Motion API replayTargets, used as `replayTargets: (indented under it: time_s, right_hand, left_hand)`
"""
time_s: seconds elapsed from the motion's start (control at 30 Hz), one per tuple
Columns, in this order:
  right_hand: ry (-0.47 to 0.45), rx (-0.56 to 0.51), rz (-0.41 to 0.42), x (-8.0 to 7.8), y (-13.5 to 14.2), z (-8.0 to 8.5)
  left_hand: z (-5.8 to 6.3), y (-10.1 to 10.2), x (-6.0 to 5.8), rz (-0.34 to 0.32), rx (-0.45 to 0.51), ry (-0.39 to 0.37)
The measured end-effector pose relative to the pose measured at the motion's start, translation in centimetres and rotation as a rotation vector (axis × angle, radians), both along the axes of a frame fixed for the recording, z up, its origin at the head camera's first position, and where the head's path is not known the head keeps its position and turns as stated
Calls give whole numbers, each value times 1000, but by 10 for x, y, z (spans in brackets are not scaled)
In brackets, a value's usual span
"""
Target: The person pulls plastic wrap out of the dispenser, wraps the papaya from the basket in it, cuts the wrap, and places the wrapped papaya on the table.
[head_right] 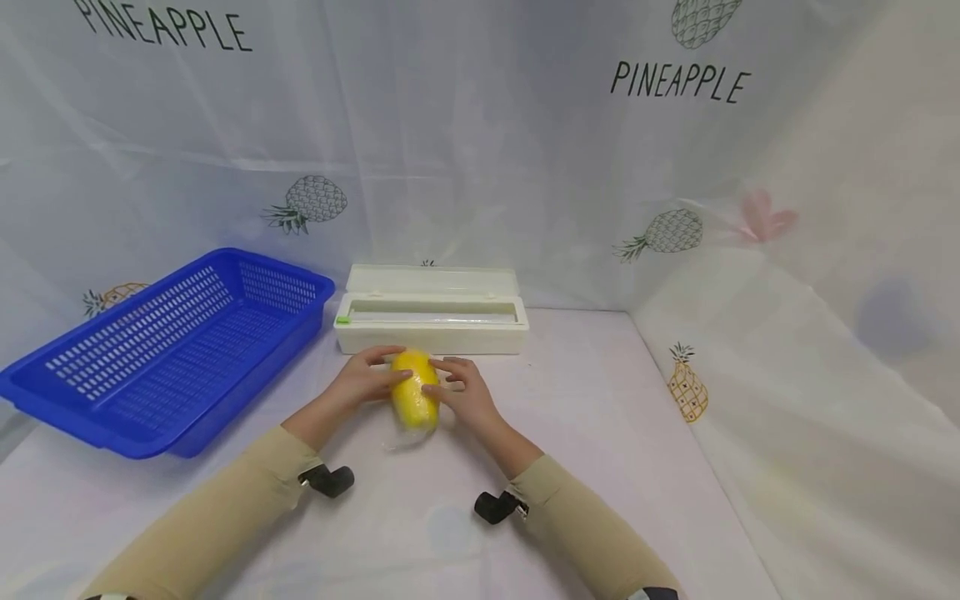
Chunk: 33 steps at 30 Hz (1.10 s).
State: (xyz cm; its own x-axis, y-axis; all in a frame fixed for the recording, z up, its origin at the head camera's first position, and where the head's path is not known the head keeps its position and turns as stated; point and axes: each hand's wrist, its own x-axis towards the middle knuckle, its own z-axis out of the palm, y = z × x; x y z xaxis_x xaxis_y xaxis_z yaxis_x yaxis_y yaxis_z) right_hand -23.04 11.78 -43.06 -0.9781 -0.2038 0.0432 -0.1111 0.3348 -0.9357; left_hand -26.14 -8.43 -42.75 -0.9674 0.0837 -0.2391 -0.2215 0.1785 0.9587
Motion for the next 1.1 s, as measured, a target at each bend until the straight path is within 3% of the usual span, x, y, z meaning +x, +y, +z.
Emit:
replayTargets:
  time_s: [0.17, 0.3, 0.5, 0.7, 0.87, 1.1]
  right_hand:
    - [144, 34, 78, 14, 5, 0]
    - [303, 110, 201, 23, 4, -1]
    - [623, 422, 332, 25, -3, -5]
    - [748, 639, 337, 26, -10, -4]
    - [796, 629, 340, 27, -9, -5]
    - [847, 426, 447, 26, 2, -9]
  left_hand:
    - [0, 1, -1, -9, -20, 4]
    - [2, 0, -3, -17, -37, 13]
    - [7, 2, -5, -19, -66, -3]
    - [10, 6, -7, -20, -86, -13]
    - [10, 7, -10, -29, -98, -28]
    - [9, 1, -17, -50, -97, -62]
